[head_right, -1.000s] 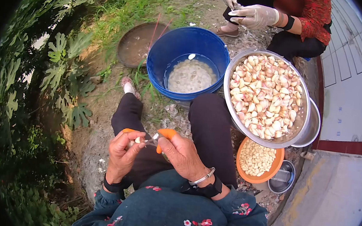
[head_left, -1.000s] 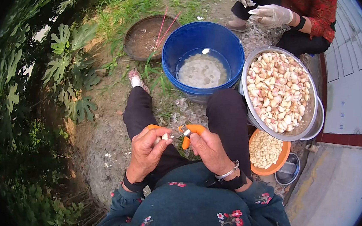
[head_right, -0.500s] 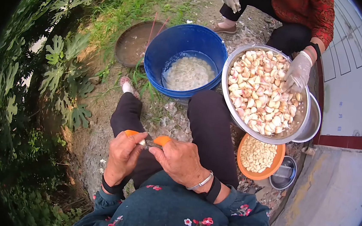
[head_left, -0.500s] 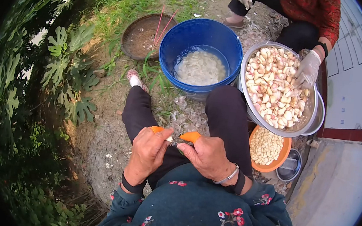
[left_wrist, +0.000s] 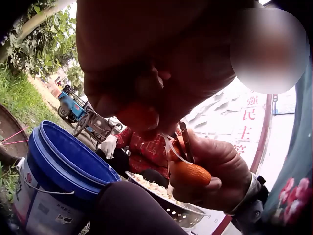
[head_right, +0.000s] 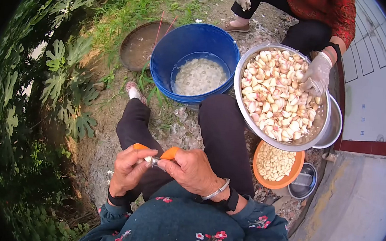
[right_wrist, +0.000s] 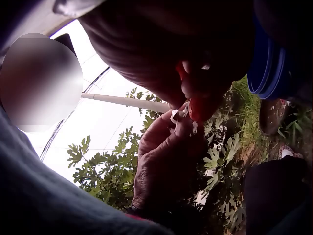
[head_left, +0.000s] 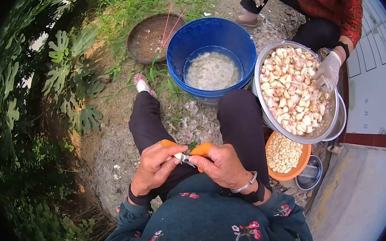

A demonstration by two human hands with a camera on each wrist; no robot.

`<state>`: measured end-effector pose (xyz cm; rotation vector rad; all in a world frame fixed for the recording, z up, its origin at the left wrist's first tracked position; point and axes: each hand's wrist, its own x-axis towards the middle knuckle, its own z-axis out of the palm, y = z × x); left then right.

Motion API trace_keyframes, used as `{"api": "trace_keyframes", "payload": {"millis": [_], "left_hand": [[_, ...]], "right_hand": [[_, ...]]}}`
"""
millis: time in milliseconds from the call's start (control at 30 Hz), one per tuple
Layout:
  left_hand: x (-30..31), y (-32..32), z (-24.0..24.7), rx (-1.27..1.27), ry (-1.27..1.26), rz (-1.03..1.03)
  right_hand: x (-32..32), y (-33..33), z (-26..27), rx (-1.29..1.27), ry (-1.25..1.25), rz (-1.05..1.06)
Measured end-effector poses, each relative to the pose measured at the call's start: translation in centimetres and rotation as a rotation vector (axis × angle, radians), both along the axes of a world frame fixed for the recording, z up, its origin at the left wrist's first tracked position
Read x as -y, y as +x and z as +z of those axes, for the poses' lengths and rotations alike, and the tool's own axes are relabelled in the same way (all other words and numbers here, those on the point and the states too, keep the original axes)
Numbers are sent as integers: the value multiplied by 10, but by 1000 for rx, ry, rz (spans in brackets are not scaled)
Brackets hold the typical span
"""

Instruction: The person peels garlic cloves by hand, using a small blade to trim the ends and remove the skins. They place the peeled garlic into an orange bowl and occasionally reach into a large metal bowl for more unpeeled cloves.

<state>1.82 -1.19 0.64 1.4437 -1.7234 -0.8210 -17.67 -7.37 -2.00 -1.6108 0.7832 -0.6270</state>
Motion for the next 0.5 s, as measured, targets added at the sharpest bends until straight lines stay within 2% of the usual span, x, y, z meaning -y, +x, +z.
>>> {"api": "trace_keyframes", "payload": {"millis": [167,267,367,400,500], "left_hand": [[-6,3,-9,-305,140,105],[-14,1,-20,-662,199,195],[-10,-3,-21,-1056,106,307],[-8,2,-27,-1074,53,364],[-9,14,-27,-1085,68,319]], "right_hand": [[2,5,5,12,24,-11],[4,5,8,-68,-165,-4],[3,8,7,-144,-335,-14],[2,8,7,-166,-359,1],[2,8,7,-264,-436,75]]}}
